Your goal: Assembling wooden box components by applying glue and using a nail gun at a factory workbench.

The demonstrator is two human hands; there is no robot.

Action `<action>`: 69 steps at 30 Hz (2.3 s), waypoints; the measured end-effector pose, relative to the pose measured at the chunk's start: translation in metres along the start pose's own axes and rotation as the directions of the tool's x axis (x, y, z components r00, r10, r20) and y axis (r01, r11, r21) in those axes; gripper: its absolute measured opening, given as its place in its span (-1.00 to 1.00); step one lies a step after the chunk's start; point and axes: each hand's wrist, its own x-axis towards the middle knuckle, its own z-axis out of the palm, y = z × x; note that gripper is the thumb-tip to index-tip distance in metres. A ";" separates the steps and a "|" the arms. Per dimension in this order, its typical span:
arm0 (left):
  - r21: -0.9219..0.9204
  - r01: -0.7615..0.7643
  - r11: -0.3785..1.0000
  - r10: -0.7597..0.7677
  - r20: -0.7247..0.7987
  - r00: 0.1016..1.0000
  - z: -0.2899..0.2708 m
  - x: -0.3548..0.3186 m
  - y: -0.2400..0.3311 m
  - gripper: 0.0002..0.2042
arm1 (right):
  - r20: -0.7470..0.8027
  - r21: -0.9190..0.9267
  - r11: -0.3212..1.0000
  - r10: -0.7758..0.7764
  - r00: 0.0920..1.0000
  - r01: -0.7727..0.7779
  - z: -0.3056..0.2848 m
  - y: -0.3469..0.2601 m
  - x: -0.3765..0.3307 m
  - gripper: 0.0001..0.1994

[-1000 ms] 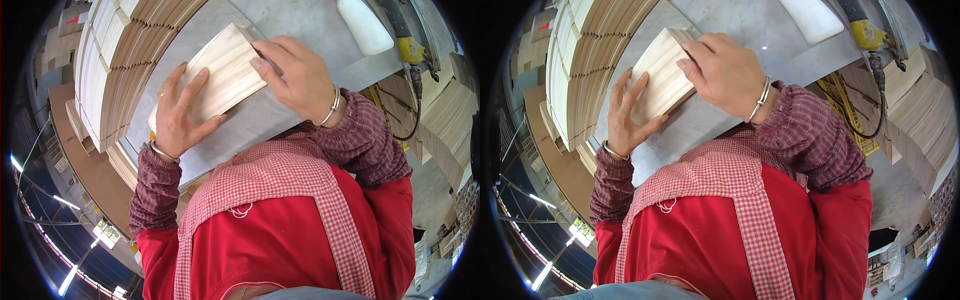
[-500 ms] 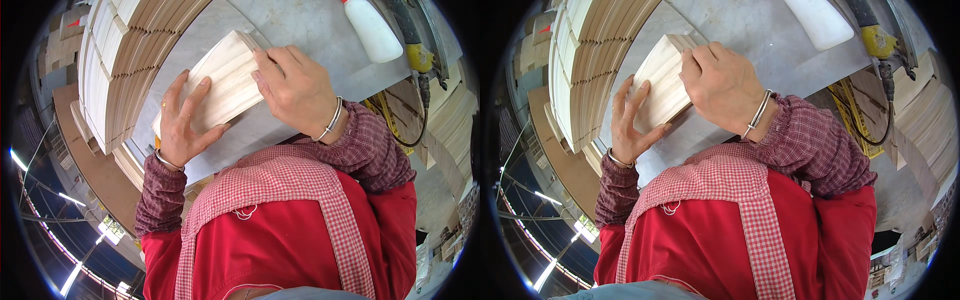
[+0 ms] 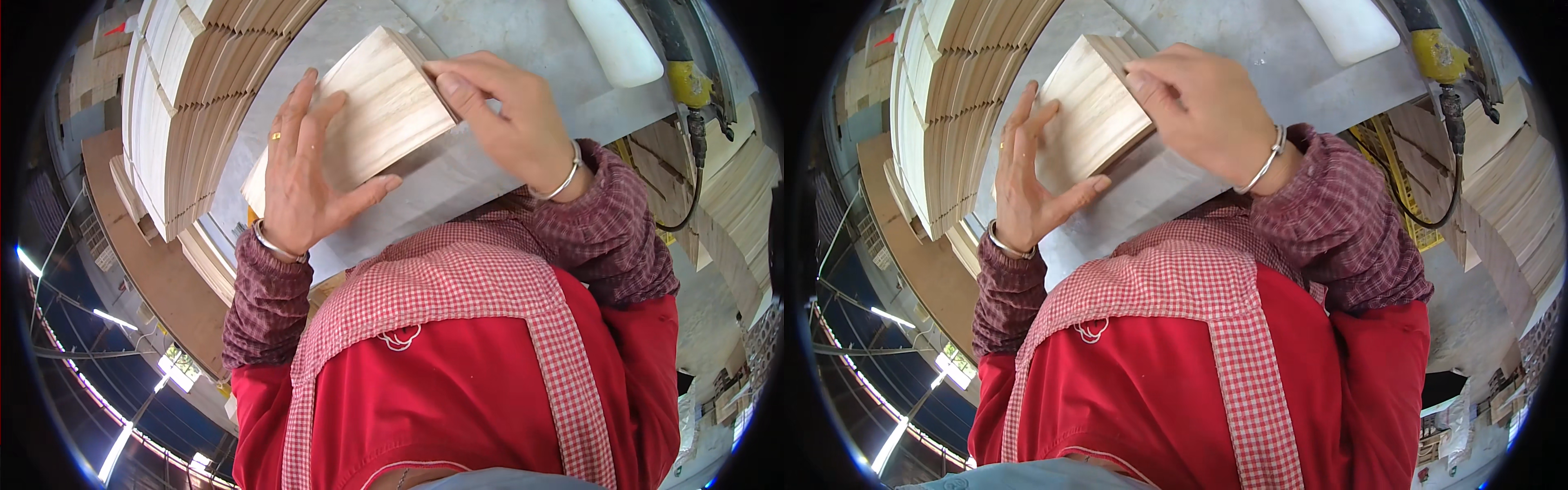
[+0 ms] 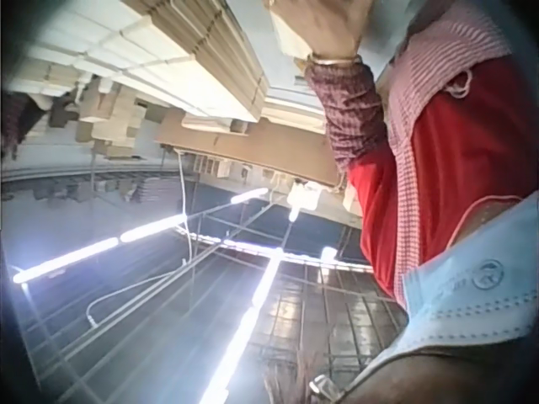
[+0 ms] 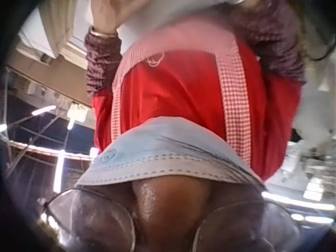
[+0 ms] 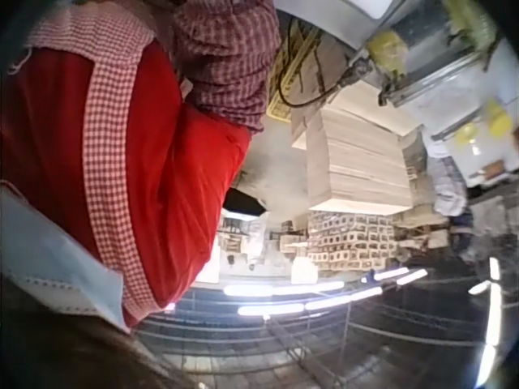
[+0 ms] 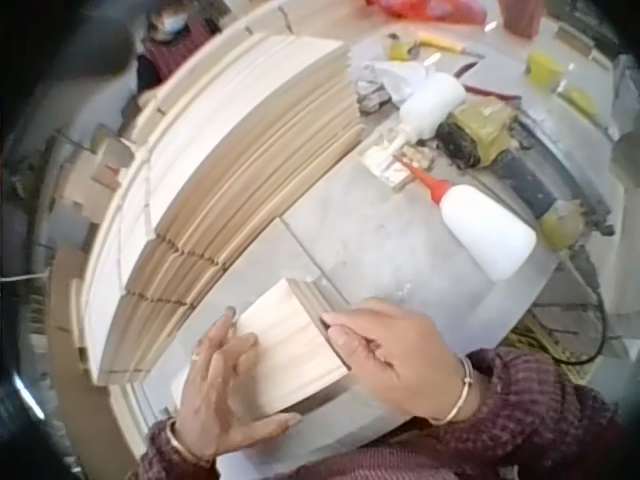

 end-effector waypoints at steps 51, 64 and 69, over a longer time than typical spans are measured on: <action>0.009 -0.030 1.000 0.031 -0.296 0.955 0.033 0.003 -0.013 -0.23 | -0.228 -0.392 0.916 -0.183 0.956 0.082 -0.070 -0.008 -0.015 -0.73; -0.061 -0.076 0.995 0.052 -0.325 0.944 0.044 0.005 -0.026 -0.23 | -0.227 -0.921 0.271 0.208 0.951 -0.279 -0.192 0.066 0.058 -0.32; -0.104 -0.078 0.991 0.039 -0.335 0.941 0.033 0.002 -0.032 -0.23 | -0.260 -0.938 0.190 0.168 0.951 -0.290 -0.182 0.067 0.078 -0.32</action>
